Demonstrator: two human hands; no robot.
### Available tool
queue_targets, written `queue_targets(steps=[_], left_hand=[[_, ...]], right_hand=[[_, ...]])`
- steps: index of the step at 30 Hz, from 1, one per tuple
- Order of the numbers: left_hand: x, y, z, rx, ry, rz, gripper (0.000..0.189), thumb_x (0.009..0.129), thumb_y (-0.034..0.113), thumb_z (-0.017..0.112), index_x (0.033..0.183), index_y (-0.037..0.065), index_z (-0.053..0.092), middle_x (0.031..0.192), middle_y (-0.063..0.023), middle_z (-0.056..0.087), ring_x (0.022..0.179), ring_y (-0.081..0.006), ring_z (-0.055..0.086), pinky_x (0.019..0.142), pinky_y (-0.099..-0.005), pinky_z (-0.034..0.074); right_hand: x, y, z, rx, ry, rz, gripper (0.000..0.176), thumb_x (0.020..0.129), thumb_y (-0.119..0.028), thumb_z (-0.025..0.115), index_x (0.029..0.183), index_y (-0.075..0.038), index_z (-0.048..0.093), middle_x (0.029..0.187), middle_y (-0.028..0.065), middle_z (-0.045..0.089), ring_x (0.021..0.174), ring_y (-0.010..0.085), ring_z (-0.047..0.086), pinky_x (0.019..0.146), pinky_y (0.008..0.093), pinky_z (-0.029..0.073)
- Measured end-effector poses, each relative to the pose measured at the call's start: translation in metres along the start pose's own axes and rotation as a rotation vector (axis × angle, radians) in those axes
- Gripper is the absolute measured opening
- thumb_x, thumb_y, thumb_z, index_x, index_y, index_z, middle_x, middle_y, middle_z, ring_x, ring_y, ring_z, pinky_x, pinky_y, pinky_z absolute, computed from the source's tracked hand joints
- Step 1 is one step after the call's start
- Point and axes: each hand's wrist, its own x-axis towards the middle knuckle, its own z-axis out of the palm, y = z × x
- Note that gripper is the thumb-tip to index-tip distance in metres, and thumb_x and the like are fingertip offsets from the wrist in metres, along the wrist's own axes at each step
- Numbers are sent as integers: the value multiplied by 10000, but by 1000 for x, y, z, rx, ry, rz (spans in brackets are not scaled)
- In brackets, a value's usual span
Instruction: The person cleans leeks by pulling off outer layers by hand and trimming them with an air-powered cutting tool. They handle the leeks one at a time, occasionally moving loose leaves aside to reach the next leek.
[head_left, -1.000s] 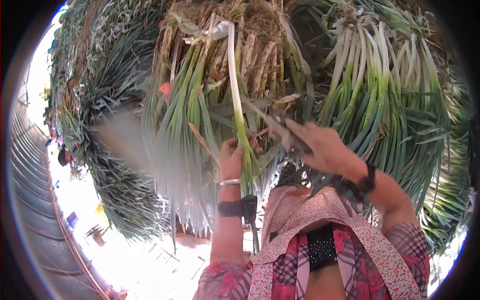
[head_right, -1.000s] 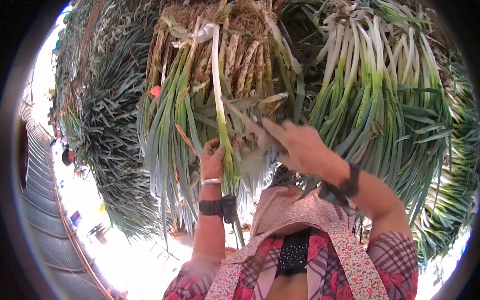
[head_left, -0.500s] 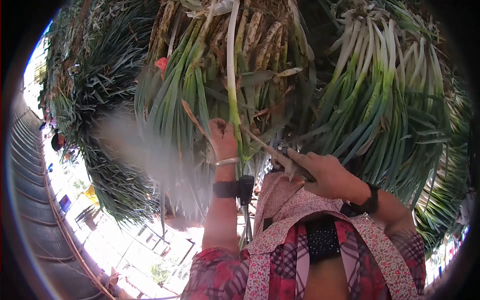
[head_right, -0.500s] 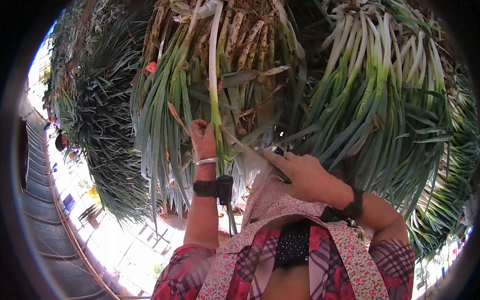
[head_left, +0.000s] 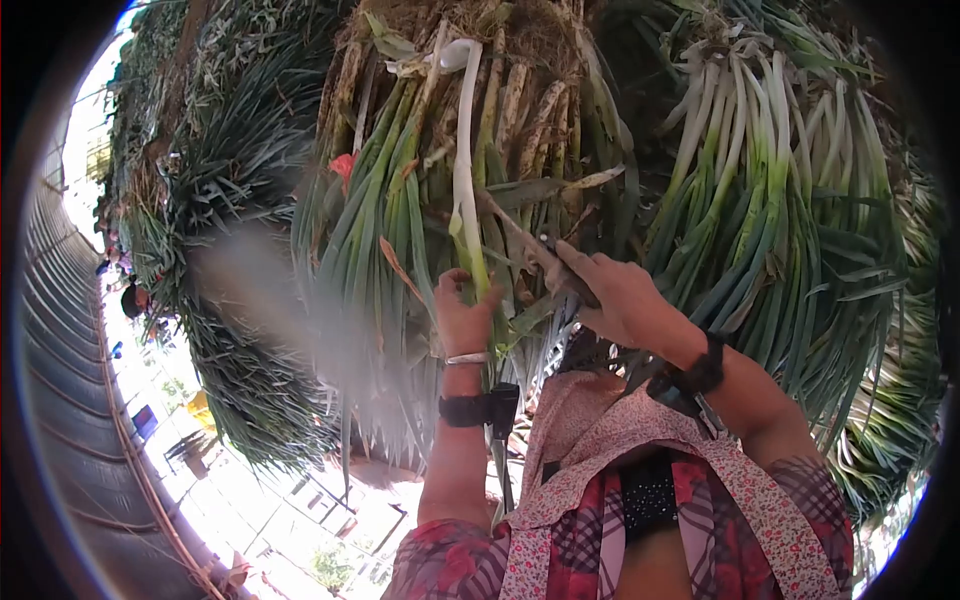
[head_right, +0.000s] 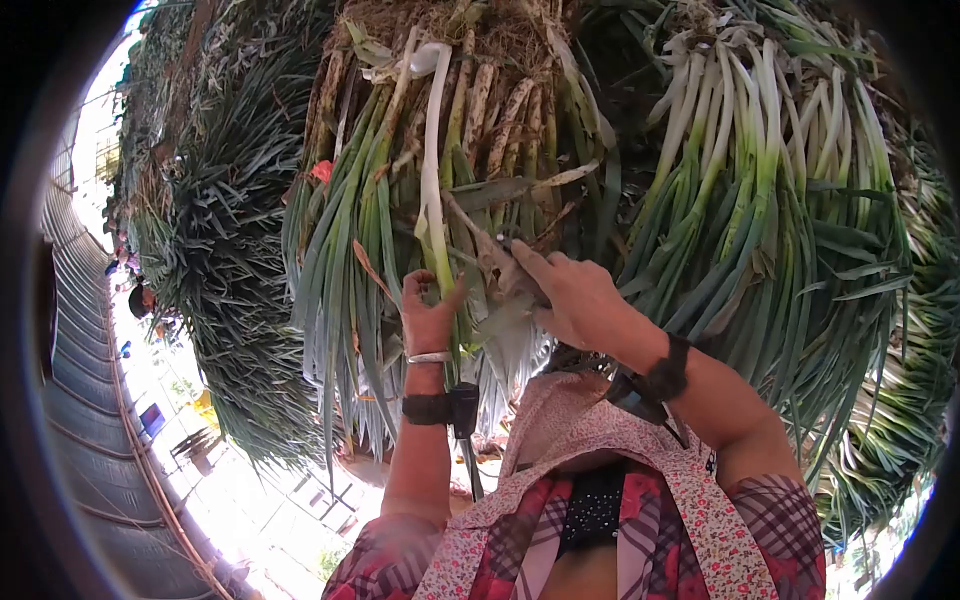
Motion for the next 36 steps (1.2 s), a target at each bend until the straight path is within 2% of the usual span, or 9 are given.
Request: queue_targets(steps=[12, 16, 19, 21, 27, 31, 32, 34, 36], left_hand=[[-8, 6, -7, 346, -38, 96, 388, 693, 280, 739, 862, 6, 523, 904, -189, 510, 839, -402, 523, 708, -475, 421], [-22, -2, -16, 374, 53, 399, 338, 723, 265, 712, 801, -4, 523, 814, -173, 531, 762, -394, 525, 670, -457, 424], [-40, -7, -26, 119, -332, 16, 288, 732, 192, 679, 855, -20, 528, 750, -129, 552, 671, -317, 557, 608, -406, 436], [-58, -2, -30, -683, -636, -449, 349, 724, 109, 643, 1033, 5, 519, 718, -43, 529, 569, -170, 542, 525, -308, 442], [-80, 11, -95, -288, -323, -338, 410, 808, 65, 596, 1194, 63, 458, 746, -7, 521, 567, -86, 501, 447, -219, 383], [11, -5, -142, 122, -57, 290, 240, 836, 146, 618, 1052, 45, 590, 674, 25, 549, 490, -49, 428, 439, -222, 348], [44, 2, -145, 154, 3, -29, 197, 827, 191, 618, 945, 34, 633, 621, 17, 538, 494, -47, 444, 455, -231, 372], [131, -39, -136, 500, 246, 668, 306, 789, 233, 623, 999, 11, 604, 703, -121, 633, 646, -297, 615, 579, -380, 462], [192, -6, -118, 376, 68, 258, 476, 768, 280, 640, 1147, 7, 546, 1037, -226, 609, 1000, -390, 551, 849, -431, 441]], right_hand=[[85, 21, -31, -107, 210, 51, 793, 672, -130, 657, 1394, -53, 340, 891, 205, 574, 838, 396, 572, 734, 465, 451], [101, 25, -39, -154, 171, 64, 790, 667, -128, 661, 1392, -68, 352, 885, 204, 580, 835, 399, 573, 731, 470, 455], [108, 31, -48, -144, 163, -4, 708, 667, -136, 647, 1333, -65, 419, 873, 212, 604, 833, 400, 590, 724, 477, 464], [111, 34, -63, -127, 164, -57, 638, 667, -142, 635, 1279, -59, 475, 859, 220, 619, 834, 402, 602, 716, 480, 468], [123, 59, -141, 28, 18, -56, 685, 670, -118, 587, 1337, -64, 442, 802, 188, 604, 752, 317, 624, 710, 411, 479], [134, 81, -171, -110, 185, -118, 665, 677, -100, 581, 1326, -52, 448, 778, 167, 600, 690, 293, 619, 665, 405, 476], [124, 70, -174, -75, 151, -74, 672, 682, -93, 577, 1339, -60, 440, 754, 150, 591, 666, 273, 614, 646, 395, 476], [102, 39, -170, -31, 49, 35, 686, 690, -83, 571, 1360, -80, 425, 714, 117, 573, 632, 241, 604, 615, 372, 477], [81, 16, -150, 6, -31, 105, 708, 691, -83, 572, 1380, -104, 408, 712, 96, 562, 642, 226, 599, 623, 359, 481]])
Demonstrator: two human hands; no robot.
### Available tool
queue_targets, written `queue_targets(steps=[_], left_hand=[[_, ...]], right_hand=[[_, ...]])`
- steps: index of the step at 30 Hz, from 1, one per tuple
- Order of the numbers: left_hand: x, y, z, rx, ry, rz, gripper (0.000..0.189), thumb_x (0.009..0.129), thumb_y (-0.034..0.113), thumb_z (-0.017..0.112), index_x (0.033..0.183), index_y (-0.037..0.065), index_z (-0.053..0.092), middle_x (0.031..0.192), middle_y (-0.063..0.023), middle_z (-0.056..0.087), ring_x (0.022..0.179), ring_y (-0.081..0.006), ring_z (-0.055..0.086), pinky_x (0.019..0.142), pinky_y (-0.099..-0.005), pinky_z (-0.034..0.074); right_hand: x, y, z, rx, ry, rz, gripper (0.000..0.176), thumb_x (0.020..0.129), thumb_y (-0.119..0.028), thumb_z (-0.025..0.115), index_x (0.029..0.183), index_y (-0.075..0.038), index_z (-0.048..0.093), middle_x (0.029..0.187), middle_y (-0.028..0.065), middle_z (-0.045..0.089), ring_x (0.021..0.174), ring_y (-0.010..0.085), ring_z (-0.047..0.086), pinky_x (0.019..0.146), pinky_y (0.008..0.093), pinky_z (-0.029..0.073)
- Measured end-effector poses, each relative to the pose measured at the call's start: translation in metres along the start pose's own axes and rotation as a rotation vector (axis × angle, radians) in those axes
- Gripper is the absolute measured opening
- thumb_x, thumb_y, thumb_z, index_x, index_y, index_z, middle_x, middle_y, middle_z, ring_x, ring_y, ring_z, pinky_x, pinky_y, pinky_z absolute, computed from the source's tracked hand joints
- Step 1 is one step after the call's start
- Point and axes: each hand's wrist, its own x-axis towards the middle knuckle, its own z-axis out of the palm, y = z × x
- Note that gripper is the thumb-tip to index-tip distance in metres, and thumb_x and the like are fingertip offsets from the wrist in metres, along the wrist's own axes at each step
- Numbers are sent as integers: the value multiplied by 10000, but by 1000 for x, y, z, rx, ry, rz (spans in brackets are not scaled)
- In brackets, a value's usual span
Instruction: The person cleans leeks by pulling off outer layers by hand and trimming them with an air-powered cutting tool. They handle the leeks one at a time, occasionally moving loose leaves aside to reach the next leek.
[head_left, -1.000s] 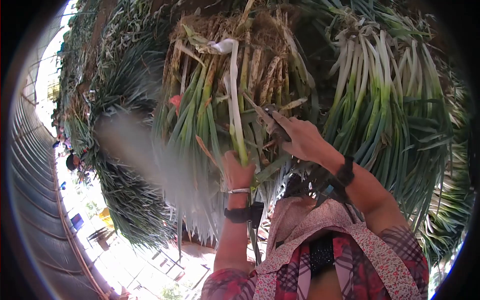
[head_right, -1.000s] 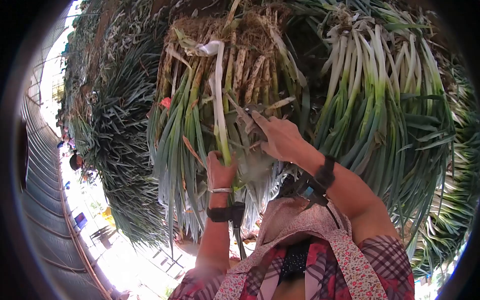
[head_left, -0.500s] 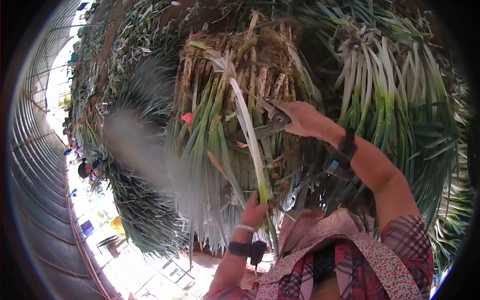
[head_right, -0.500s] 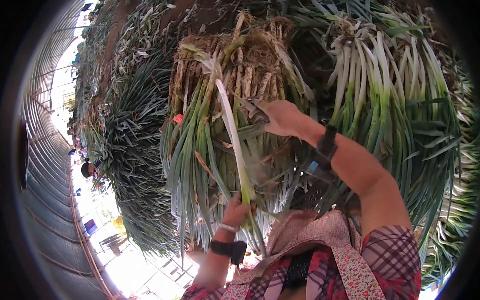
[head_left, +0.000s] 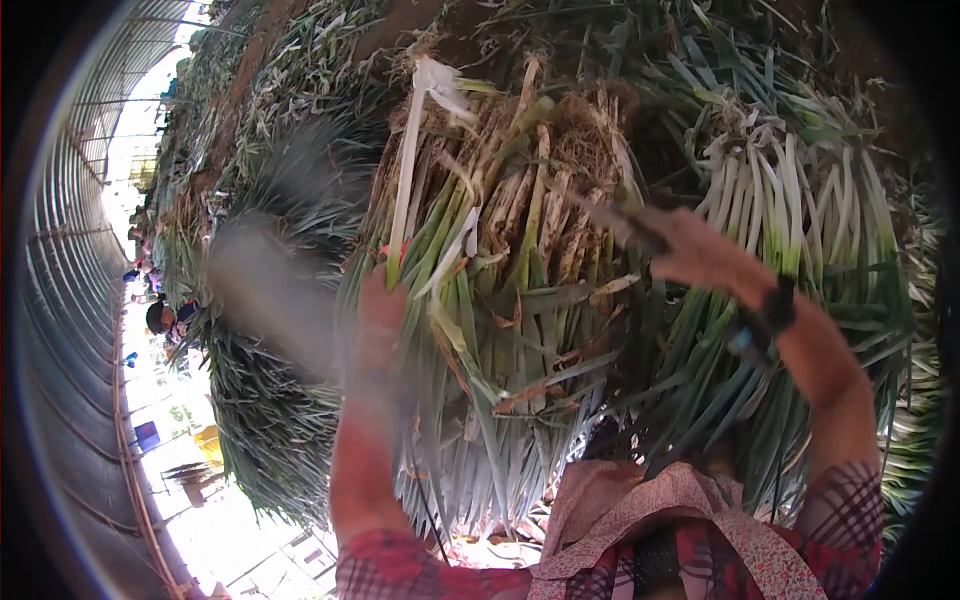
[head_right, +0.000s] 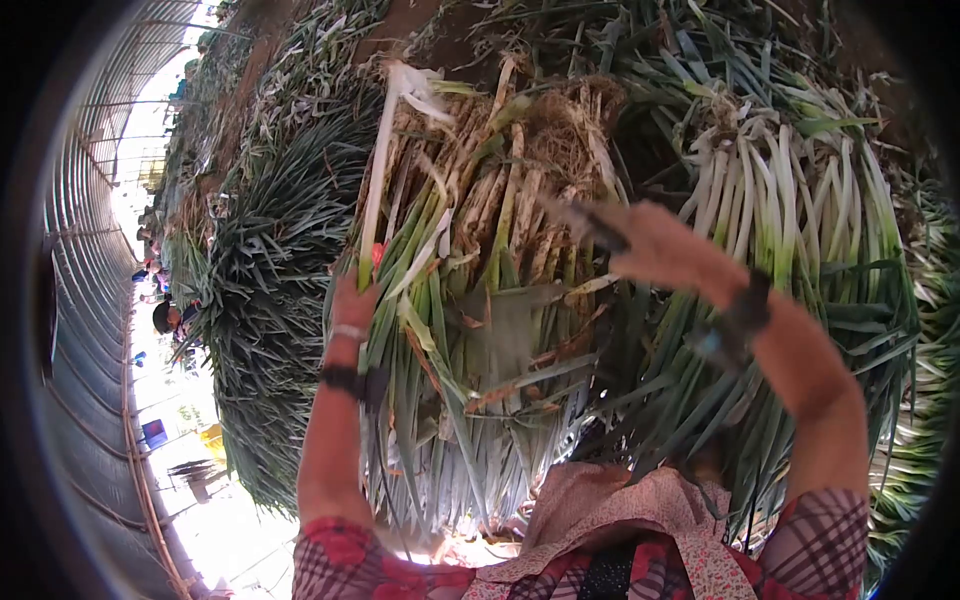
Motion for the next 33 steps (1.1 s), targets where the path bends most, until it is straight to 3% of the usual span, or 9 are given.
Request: queue_targets(steps=[4, 6, 10, 12, 14, 20, 25, 28, 33], left_hand=[[72, -5, 80, 262, -215, -127, 674, 722, 388, 695, 1225, -18, 504, 1199, -274, 544, 1181, -358, 484, 1004, -397, 388], [80, 1, 76, 58, -245, -178, 770, 685, 459, 712, 1253, -13, 493, 1248, -281, 514, 1171, -367, 495, 992, -419, 395], [73, -10, 83, 246, -166, -54, 680, 678, 346, 727, 1214, -23, 529, 1181, -256, 575, 1032, -360, 597, 874, -400, 485], [28, 54, 17, -125, -353, -145, 429, 736, 192, 662, 1110, -10, 600, 949, -181, 677, 820, -292, 660, 727, -392, 520], [-5, 59, 7, -626, -412, -199, 421, 742, 135, 628, 1138, -4, 593, 828, -109, 658, 703, -200, 630, 646, -340, 515], [-99, 131, 54, -701, -389, -298, 429, 722, 66, 611, 1139, -23, 569, 733, -51, 579, 636, -165, 580, 596, -277, 478], [-130, 118, 98, -921, -457, -572, 507, 691, 29, 639, 1190, -15, 557, 837, -47, 605, 689, -149, 575, 611, -266, 470], [-134, 114, 98, -1089, -300, -511, 468, 685, 19, 649, 1146, -17, 580, 847, -35, 611, 703, -139, 571, 620, -264, 471], [-130, 114, 97, -1023, -301, -513, 585, 721, -21, 602, 1296, -12, 494, 858, -35, 565, 685, -118, 556, 620, -255, 479]], right_hand=[[-15, -12, 50, 38, 31, 2, 735, 682, -111, 588, 1389, -115, 387, 821, 129, 592, 756, 274, 615, 721, 394, 488], [-12, 0, 88, 30, 234, -276, 762, 671, -140, 600, 1395, -105, 367, 927, 172, 608, 861, 345, 607, 791, 426, 476], [-10, -16, 113, 147, 156, -224, 798, 641, -89, 605, 1399, -75, 355, 1053, 219, 603, 947, 404, 581, 822, 418, 460], [-15, -12, 126, 152, 199, -227, 753, 652, -135, 598, 1372, -64, 387, 1002, 234, 612, 906, 407, 592, 786, 444, 463], [-9, -2, 122, 139, 226, -176, 707, 662, -189, 593, 1334, -48, 426, 921, 254, 623, 859, 421, 601, 751, 474, 467], [64, 53, 77, 94, 425, -105, 606, 674, -203, 595, 1250, -45, 494, 918, 260, 627, 871, 421, 604, 759, 473, 479], [61, 67, 49, 8, 542, -1, 707, 675, -187, 606, 1346, -68, 419, 905, 250, 623, 852, 394, 611, 740, 449, 465], [2, 44, 70, -26, 522, -149, 721, 672, -196, 620, 1351, -87, 404, 918, 218, 631, 872, 402, 603, 743, 477, 476], [-110, 9, 116, -133, 57, -52, 808, 692, -219, 665, 1416, -120, 321, 831, 173, 532, 680, 368, 576, 589, 469, 447]])
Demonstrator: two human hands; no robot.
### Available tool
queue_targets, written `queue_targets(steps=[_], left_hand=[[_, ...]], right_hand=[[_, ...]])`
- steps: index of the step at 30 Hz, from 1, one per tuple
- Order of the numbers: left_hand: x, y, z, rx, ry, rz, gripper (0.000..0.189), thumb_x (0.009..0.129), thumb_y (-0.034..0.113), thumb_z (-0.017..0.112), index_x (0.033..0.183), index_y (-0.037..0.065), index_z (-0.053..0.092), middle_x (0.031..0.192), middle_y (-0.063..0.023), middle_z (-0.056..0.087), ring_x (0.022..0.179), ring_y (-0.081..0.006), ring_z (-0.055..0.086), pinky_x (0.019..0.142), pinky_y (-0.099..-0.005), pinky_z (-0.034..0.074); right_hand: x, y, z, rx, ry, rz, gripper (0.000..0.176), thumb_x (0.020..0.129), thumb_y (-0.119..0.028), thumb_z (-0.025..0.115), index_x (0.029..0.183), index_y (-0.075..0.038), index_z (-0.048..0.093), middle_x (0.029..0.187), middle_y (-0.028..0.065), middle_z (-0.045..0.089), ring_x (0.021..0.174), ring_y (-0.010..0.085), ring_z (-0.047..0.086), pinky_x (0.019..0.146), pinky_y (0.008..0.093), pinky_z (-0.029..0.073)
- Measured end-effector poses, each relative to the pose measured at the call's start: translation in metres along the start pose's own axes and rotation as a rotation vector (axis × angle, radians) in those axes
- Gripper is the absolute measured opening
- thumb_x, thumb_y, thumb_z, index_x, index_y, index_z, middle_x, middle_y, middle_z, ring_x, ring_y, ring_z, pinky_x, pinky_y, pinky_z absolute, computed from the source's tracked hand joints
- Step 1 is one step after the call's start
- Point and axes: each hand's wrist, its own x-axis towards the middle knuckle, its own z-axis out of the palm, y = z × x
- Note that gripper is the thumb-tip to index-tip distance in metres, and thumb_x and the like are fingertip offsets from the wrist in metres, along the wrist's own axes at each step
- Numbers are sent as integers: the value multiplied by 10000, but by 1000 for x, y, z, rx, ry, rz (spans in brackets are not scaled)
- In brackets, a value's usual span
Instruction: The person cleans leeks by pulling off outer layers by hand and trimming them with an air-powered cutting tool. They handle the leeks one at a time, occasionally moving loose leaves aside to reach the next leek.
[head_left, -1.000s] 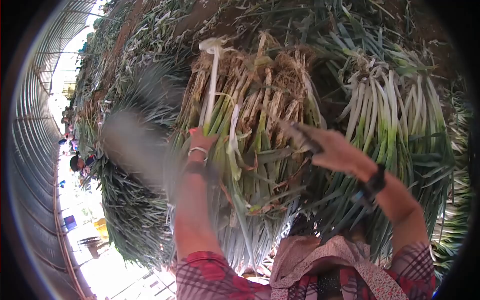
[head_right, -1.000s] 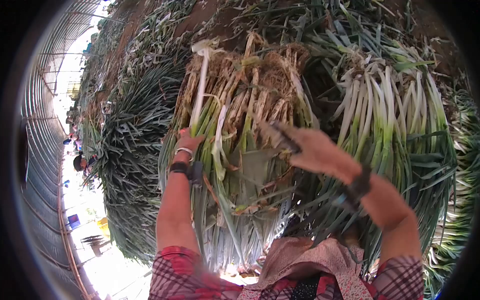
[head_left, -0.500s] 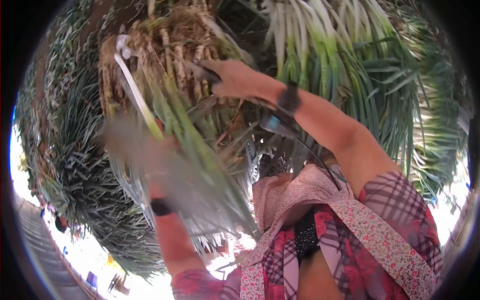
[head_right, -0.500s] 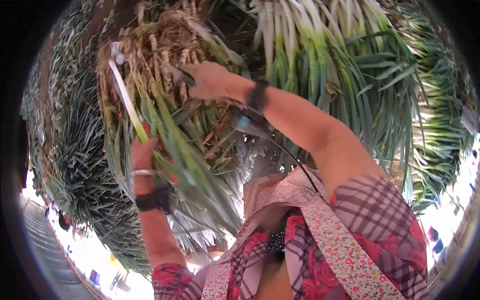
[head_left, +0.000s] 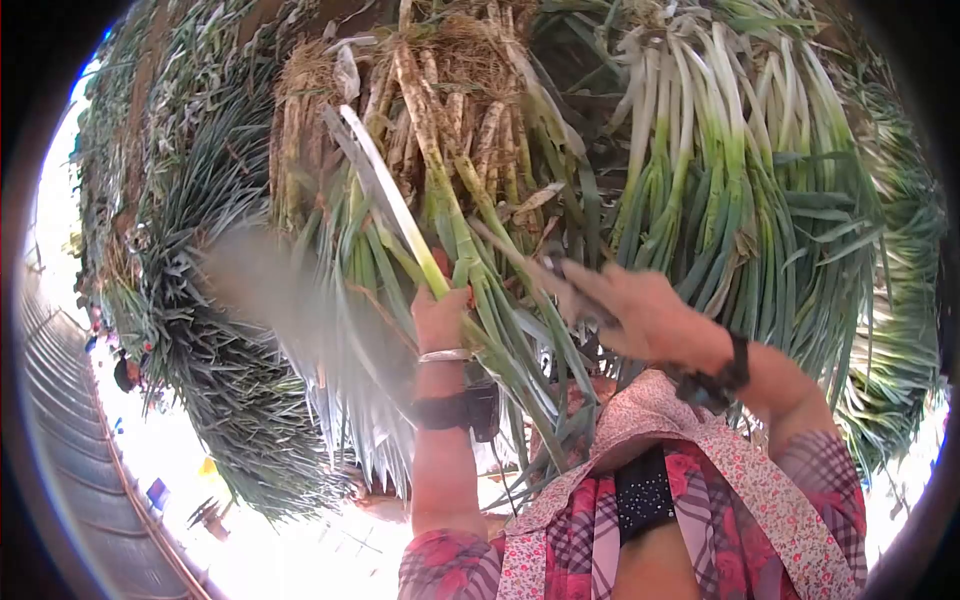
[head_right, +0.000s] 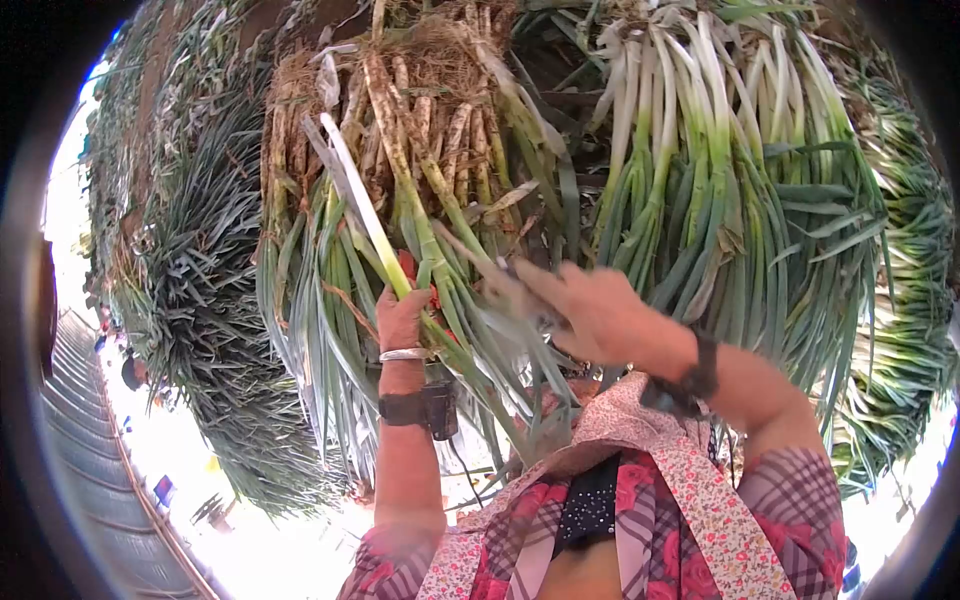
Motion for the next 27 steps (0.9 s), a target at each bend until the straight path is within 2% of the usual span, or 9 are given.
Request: queue_targets(steps=[1, 3, 6, 11, 15, 20, 22, 26, 27], left_hand=[[0, -2, 3, 16, 10, 20, 585, 726, -16, 599, 1302, -8, 492, 846, -35, 565, 669, -115, 549, 609, -254, 477], [-2, -1, 8, 36, 54, 39, 470, 713, 4, 595, 1181, -26, 568, 785, -30, 566, 643, -112, 539, 585, -258, 464], [5, -15, 7, 49, 72, 121, 166, 679, 50, 593, 832, -14, 575, 686, -20, 546, 600, -110, 521, 559, -262, 435], [0, -14, 8, -25, 88, 142, 153, 684, 51, 593, 826, -5, 582, 696, -14, 553, 586, -114, 513, 553, -271, 435], [2, -20, 6, 61, 115, 217, 148, 689, 66, 583, 821, -1, 580, 676, -29, 558, 567, -131, 524, 541, -288, 446], [-4, -18, 13, 138, 140, 173, 152, 681, 77, 576, 808, -6, 567, 647, -48, 556, 553, -136, 525, 520, -290, 442], [-11, -12, 14, 188, 159, 193, 157, 682, 75, 568, 813, -11, 567, 649, -62, 569, 556, -144, 534, 526, -296, 447], [-16, -7, -3, 293, 227, 260, 183, 679, 54, 546, 846, -15, 575, 646, -101, 581, 543, -159, 553, 525, -309, 460], [-18, 2, -6, 289, 233, 262, 183, 679, 54, 546, 846, -15, 575, 646, -101, 581, 543, -159, 553, 525, -309, 460]], right_hand=[[-10, -3, 6, 0, 0, -9, 808, 692, -219, 665, 1416, -120, 321, 831, 173, 532, 680, 368, 576, 589, 469, 447], [-24, -6, 15, -6, -113, 1, 787, 702, -197, 658, 1411, -115, 325, 836, 166, 533, 667, 359, 574, 569, 456, 446], [-12, -6, 18, 5, -74, -20, 779, 700, -171, 654, 1404, -99, 330, 837, 163, 529, 667, 351, 572, 575, 446, 448], [24, 1, 24, -13, 56, -58, 789, 692, -168, 657, 1405, -93, 327, 845, 162, 532, 678, 347, 577, 586, 445, 450], [48, 4, 23, -77, 101, -32, 792, 689, -173, 658, 1404, -85, 328, 872, 167, 545, 697, 348, 586, 609, 442, 461], [75, 9, 14, -113, 173, -29, 805, 680, -175, 673, 1402, -79, 330, 897, 172, 553, 716, 346, 594, 632, 439, 473], [84, 14, 18, -71, 302, -91, 803, 678, -163, 676, 1398, -85, 330, 898, 173, 551, 716, 347, 594, 626, 443, 473], [47, 1, 16, -45, 192, -131, 803, 678, -157, 681, 1396, -93, 324, 888, 167, 546, 714, 348, 593, 611, 446, 468], [33, -6, 16, -33, 77, -110, 808, 677, -161, 686, 1395, -97, 321, 882, 165, 544, 714, 350, 593, 604, 444, 465]])
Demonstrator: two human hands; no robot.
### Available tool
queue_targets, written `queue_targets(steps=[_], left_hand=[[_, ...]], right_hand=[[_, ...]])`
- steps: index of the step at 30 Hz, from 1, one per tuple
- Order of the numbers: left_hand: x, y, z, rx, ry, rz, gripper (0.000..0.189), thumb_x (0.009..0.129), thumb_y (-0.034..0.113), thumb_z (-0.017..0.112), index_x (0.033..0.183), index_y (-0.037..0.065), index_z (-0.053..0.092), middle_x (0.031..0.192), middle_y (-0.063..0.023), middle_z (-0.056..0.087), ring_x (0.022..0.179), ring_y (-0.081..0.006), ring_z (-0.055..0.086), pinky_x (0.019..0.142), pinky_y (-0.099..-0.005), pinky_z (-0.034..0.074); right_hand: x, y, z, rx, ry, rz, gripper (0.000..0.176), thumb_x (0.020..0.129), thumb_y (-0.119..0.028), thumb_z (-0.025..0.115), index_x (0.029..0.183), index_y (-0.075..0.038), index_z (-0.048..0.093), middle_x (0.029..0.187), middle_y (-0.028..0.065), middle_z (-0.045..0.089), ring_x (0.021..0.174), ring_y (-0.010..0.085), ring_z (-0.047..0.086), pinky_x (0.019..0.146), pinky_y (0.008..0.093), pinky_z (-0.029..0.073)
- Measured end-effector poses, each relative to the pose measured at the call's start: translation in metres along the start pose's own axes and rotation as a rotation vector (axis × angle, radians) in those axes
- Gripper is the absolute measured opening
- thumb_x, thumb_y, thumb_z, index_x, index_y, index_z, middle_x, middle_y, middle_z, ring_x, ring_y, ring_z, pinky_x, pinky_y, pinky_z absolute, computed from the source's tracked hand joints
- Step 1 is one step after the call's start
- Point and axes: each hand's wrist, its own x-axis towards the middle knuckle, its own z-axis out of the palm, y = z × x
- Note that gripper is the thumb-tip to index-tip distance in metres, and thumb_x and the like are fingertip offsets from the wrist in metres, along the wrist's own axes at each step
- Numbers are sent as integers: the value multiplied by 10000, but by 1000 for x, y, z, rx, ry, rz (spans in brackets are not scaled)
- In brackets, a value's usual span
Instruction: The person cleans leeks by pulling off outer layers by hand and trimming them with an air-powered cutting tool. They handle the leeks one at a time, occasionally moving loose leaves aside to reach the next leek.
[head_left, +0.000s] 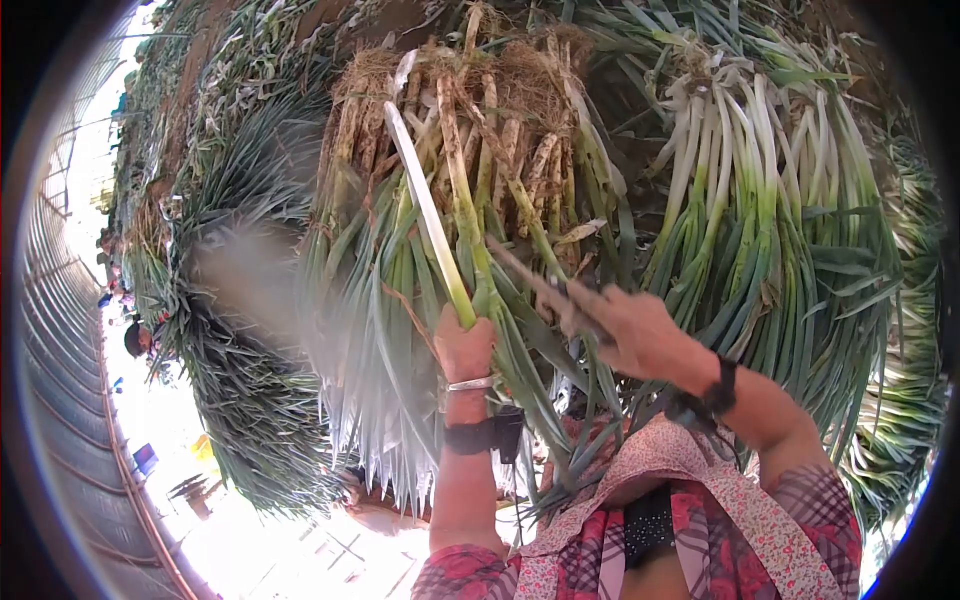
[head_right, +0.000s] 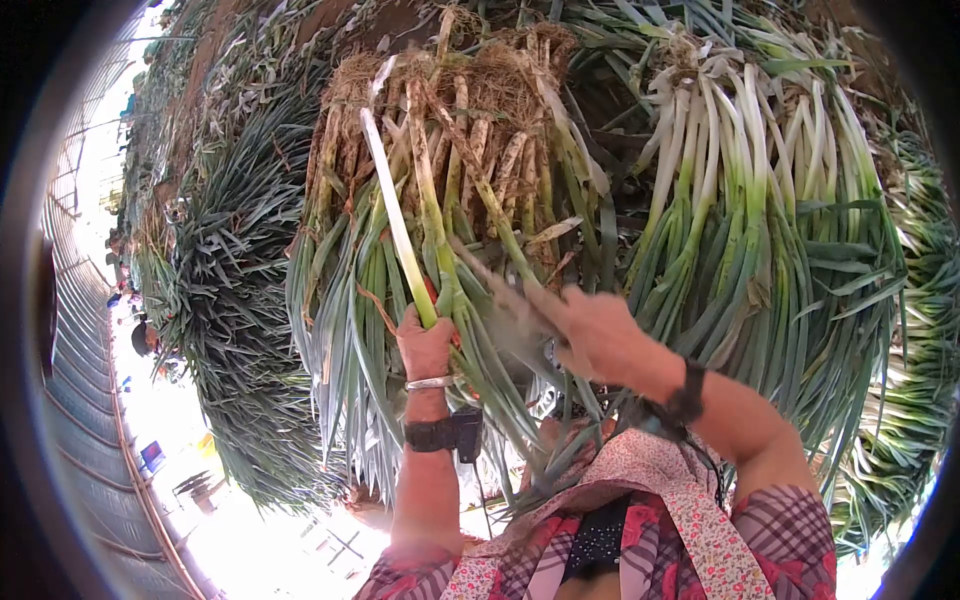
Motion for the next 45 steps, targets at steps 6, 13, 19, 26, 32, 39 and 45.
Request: queue_targets(steps=[6, 13, 19, 26, 32, 39, 45], left_hand=[[6, 8, -1, 314, 39, 63, 159, 672, 60, 540, 812, -12, 553, 663, -160, 592, 563, -309, 604, 568, -411, 470], [4, -11, 11, 543, 163, 265, 207, 649, 97, 597, 802, -7, 504, 829, -200, 493, 816, -408, 496, 719, -488, 400], [0, 8, 4, 596, 192, 347, 236, 663, 106, 594, 864, -14, 559, 851, -187, 513, 824, -386, 516, 731, -473, 414], [-40, -11, 110, 15, -123, -112, 310, 748, 149, 639, 966, -42, 528, 827, -203, 625, 719, -334, 608, 697, -412, 477], [-20, -55, 163, 167, 60, -192, 329, 681, 168, 649, 904, -47, 538, 904, -290, 614, 866, -435, 603, 777, -455, 468], [-9, -82, 124, -432, -172, -263, 311, 751, 34, 613, 1056, 2, 559, 874, -74, 616, 714, -194, 607, 623, -320, 501], [-23, -45, 94, -637, -269, -313, 300, 811, 47, 599, 1104, 7, 544, 939, -72, 618, 771, -167, 609, 680, -295, 515]], right_hand=[[9, -4, 10, 0, -68, 2, 833, 671, -174, 703, 1402, -99, 312, 861, 164, 540, 699, 345, 592, 585, 437, 460], [56, 10, 13, -13, 114, 21, 823, 664, -164, 698, 1395, -74, 331, 902, 181, 562, 727, 358, 597, 632, 440, 473], [65, 18, 7, 32, 160, 100, 804, 671, -171, 676, 1397, -78, 342, 920, 180, 563, 784, 360, 593, 675, 443, 476], [-27, 27, -6, 96, 55, 284, 788, 664, -171, 642, 1400, -135, 363, 910, 172, 561, 828, 371, 578, 706, 446, 466], [-62, 40, 9, 72, -109, 295, 823, 651, -178, 643, 1412, -132, 333, 890, 168, 566, 823, 375, 587, 684, 448, 469], [-77, 18, 8, 92, -134, 222, 832, 641, -185, 646, 1411, -122, 337, 864, 167, 560, 743, 373, 587, 648, 452, 468], [-61, 10, -3, 75, -39, 199, 795, 667, -160, 635, 1405, -107, 343, 855, 169, 553, 719, 369, 578, 631, 449, 462]])
